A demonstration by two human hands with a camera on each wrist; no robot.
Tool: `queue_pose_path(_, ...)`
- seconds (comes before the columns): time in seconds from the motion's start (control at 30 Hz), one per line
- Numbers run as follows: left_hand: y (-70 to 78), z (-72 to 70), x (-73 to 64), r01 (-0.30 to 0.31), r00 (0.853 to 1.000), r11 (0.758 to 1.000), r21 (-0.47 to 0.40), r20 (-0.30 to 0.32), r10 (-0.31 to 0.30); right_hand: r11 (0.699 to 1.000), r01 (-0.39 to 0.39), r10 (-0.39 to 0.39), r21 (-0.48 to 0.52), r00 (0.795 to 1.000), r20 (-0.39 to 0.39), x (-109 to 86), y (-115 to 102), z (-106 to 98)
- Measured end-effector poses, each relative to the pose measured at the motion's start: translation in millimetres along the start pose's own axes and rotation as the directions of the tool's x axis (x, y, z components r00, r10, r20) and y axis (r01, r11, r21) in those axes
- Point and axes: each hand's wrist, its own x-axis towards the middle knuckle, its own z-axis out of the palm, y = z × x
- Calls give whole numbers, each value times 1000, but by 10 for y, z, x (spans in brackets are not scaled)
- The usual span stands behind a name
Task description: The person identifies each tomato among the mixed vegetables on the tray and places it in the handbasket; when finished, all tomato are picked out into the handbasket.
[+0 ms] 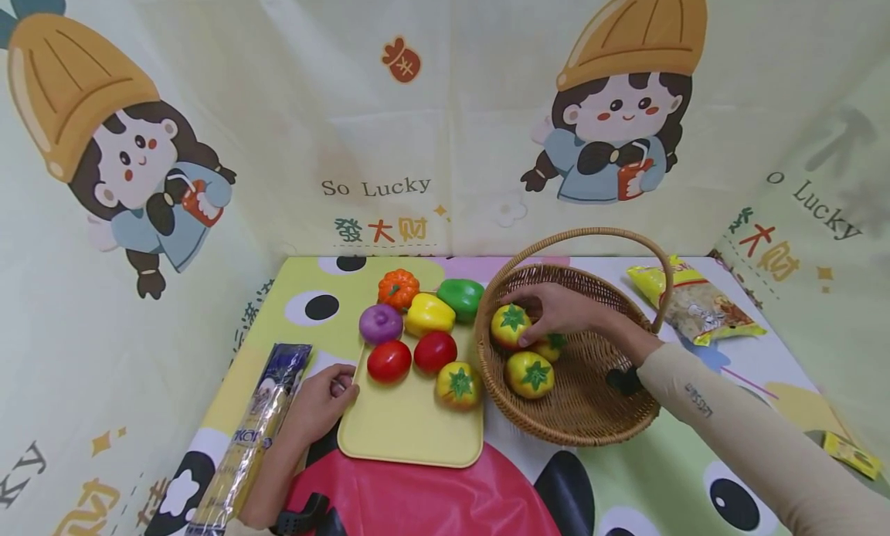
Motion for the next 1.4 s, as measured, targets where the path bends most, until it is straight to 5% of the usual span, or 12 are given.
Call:
queue_pose_path(1.17,-10,10,9,-5,1000,1000,2,-2,5,996,9,-12,-88,1000,-29,-1,53,-27)
queue_pose_path(1.4,3,-3,0,-5,1000,1000,-4,-4,5,999,7,-8,-32,1000,-22,-23,-30,-71)
